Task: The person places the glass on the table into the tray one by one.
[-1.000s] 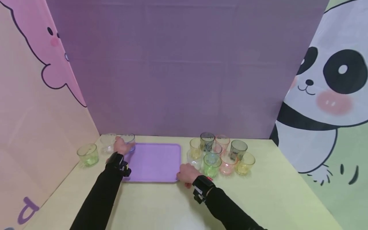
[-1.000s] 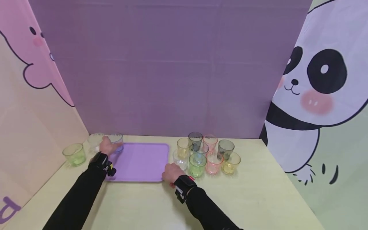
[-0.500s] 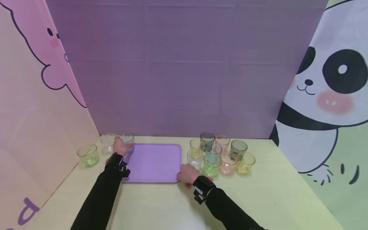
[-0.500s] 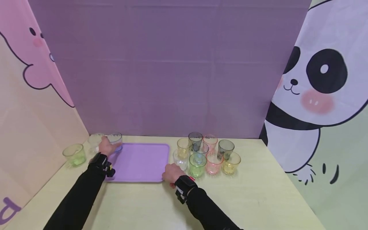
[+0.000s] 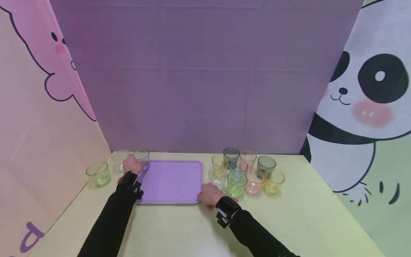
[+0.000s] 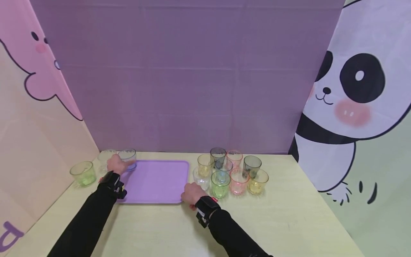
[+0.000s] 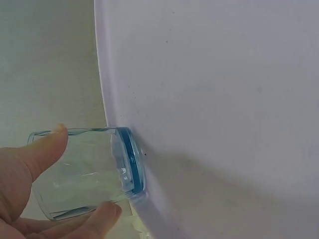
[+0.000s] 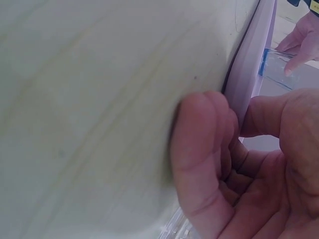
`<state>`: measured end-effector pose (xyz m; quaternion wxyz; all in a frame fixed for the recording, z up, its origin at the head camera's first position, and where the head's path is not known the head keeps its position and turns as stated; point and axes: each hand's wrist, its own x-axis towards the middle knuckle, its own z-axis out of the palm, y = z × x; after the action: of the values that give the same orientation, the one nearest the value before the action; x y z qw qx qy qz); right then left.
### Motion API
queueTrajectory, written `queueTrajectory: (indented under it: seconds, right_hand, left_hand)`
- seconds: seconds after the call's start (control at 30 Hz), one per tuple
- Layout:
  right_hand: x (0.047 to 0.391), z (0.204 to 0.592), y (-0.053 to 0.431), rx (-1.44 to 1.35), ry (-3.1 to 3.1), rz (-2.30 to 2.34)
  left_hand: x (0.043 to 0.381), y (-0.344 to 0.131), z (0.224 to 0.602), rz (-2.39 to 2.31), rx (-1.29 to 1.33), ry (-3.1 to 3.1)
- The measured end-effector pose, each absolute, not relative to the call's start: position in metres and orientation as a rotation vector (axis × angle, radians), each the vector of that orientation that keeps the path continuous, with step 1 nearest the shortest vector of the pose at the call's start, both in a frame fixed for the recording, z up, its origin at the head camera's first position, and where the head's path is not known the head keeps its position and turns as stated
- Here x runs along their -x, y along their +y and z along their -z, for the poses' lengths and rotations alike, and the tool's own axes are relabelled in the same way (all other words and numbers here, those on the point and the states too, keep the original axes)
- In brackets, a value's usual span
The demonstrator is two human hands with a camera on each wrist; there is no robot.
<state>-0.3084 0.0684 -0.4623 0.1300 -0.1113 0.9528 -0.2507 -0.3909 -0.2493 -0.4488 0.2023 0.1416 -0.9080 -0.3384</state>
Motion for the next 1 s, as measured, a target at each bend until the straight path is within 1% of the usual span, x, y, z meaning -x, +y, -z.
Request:
queueTrajectory:
  seconds: [0.2,0.33,0.57,0.83,1.0]
  right_hand:
    - [0.306,0.464,0.066,0.326,2.769,0.717]
    - [0.304,0.463,0.066,0.336,2.764,0.712]
    - [0.304,0.455,0.069,0.35,2.77,0.725]
    - [0.305,0.456,0.07,0.35,2.752,0.743]
    - [0.305,0.458,0.069,0.371,2.778,0.736]
  left_hand:
    - [0.385,-0.254,0.452,0.974,-0.38,-2.541]
    - [0.38,-0.257,0.449,0.935,-0.32,-2.59]
    - [0.374,-0.262,0.428,0.813,-0.214,-2.678]
    - [0.367,-0.279,0.412,0.665,-0.156,-2.58]
    - [0.364,-0.289,0.402,0.65,-0.227,-2.572]
